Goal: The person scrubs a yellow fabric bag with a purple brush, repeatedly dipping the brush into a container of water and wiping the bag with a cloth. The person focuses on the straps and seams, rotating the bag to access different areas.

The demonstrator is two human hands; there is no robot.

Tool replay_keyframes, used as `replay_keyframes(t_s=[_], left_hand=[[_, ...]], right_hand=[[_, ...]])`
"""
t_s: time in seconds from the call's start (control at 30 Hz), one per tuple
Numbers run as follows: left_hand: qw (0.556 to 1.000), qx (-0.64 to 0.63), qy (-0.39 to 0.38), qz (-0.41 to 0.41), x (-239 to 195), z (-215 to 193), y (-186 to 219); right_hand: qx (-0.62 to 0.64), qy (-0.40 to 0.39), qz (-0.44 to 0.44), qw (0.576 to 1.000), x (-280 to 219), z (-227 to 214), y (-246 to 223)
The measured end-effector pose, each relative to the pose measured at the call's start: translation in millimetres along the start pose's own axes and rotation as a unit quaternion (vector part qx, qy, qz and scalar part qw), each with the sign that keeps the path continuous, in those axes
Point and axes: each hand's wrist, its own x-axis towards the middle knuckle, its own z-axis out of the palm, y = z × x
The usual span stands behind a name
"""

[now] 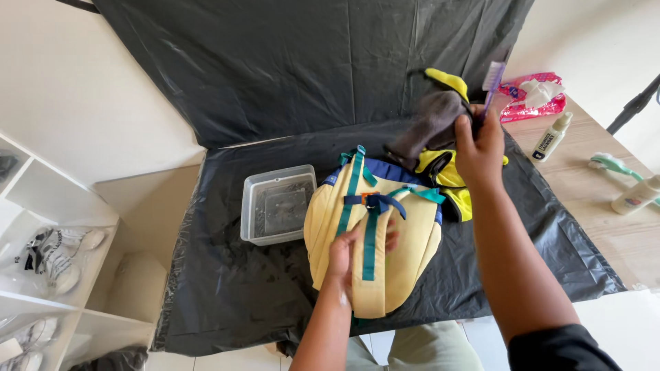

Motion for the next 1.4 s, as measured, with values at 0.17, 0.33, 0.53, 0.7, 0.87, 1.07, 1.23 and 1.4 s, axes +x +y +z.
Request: replay_keyframes(t_s=[0.17,0.33,0.53,0.7,0.87,1.07,1.23,1.4], left_hand=[[0.991,-0.105,-0.067,0.039,41.3,-4.8,-9.1],[0.985,-0.126,0.083,0.089,51.7,12.5,6.2],[0.954,-0.146,-0.259,0.042,44.7,18.7,24.9],[0.973,-0.221,-0.070,0.011,51.8,-3.1,7.4],[0.969,-0.211,-0.021,0.129,77.0,-45.1,-5.0],[0.974,-0.102,-0.160,0.120,51.3,-1.3,9.4],[0.961,-0.017,-0.257,0.101,31.4,23.2,-1.9],[0.940,-0.143,-0.305,0.057,45.7,-8.7,2.8]], right_hand=[[-0.049,-0.209,-0.012,0.977,-56.2,28.6,-44.6],[-0.224,-0.331,0.013,0.917,-137.2,59.2,-58.3],[-0.174,-0.390,-0.088,0.900,-206.7,58.9,-91.0],[-0.281,-0.235,0.013,0.930,-139.8,75.9,-42.7],[-0.359,-0.265,0.022,0.894,-141.7,95.1,-58.4],[-0.238,-0.304,0.065,0.920,-234.1,70.2,-118.1],[-0.169,-0.349,0.087,0.918,-243.2,40.6,-105.0],[-0.290,-0.442,0.146,0.836,-203.3,18.8,-52.0]])
